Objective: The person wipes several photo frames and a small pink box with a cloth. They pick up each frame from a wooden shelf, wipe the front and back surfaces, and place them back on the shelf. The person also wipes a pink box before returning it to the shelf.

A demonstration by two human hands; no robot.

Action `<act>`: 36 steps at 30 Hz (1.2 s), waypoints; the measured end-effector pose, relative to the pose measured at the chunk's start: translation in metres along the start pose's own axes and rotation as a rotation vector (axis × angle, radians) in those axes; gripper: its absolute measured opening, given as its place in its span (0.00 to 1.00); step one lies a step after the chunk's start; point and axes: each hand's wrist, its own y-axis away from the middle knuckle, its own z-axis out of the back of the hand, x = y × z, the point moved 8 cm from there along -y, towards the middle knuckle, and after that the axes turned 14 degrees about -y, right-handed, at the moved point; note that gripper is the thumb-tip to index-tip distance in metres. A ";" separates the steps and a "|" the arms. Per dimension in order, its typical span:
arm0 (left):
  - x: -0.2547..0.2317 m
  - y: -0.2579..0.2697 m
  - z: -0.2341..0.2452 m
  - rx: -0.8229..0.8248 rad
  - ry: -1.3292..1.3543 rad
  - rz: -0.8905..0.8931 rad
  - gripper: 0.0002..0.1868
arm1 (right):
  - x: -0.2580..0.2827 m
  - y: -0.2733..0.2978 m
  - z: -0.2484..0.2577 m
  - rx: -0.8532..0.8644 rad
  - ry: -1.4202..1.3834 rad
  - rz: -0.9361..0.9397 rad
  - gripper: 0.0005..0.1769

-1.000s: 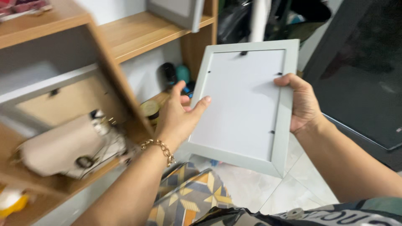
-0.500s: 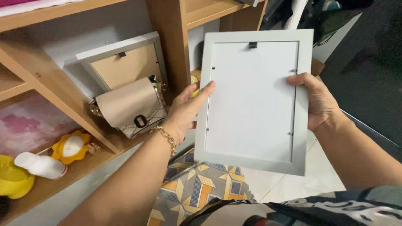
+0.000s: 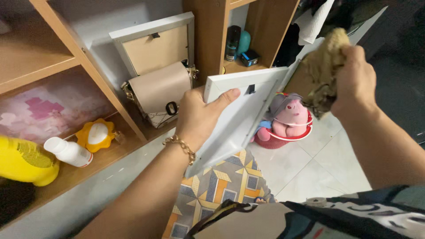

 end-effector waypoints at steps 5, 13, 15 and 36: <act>-0.015 0.014 0.008 -0.182 -0.307 -0.122 0.16 | -0.005 0.120 -0.114 0.724 0.563 0.785 0.24; 0.010 0.045 0.024 -0.168 0.164 0.035 0.18 | -0.065 -0.001 -0.055 0.344 0.117 0.005 0.23; 0.024 0.044 0.024 -0.163 0.256 0.142 0.20 | -0.088 -0.020 -0.045 0.299 -0.123 -0.213 0.23; 0.050 -0.032 -0.127 0.455 1.038 0.988 0.53 | -0.022 -0.015 -0.001 0.616 0.543 -0.032 0.28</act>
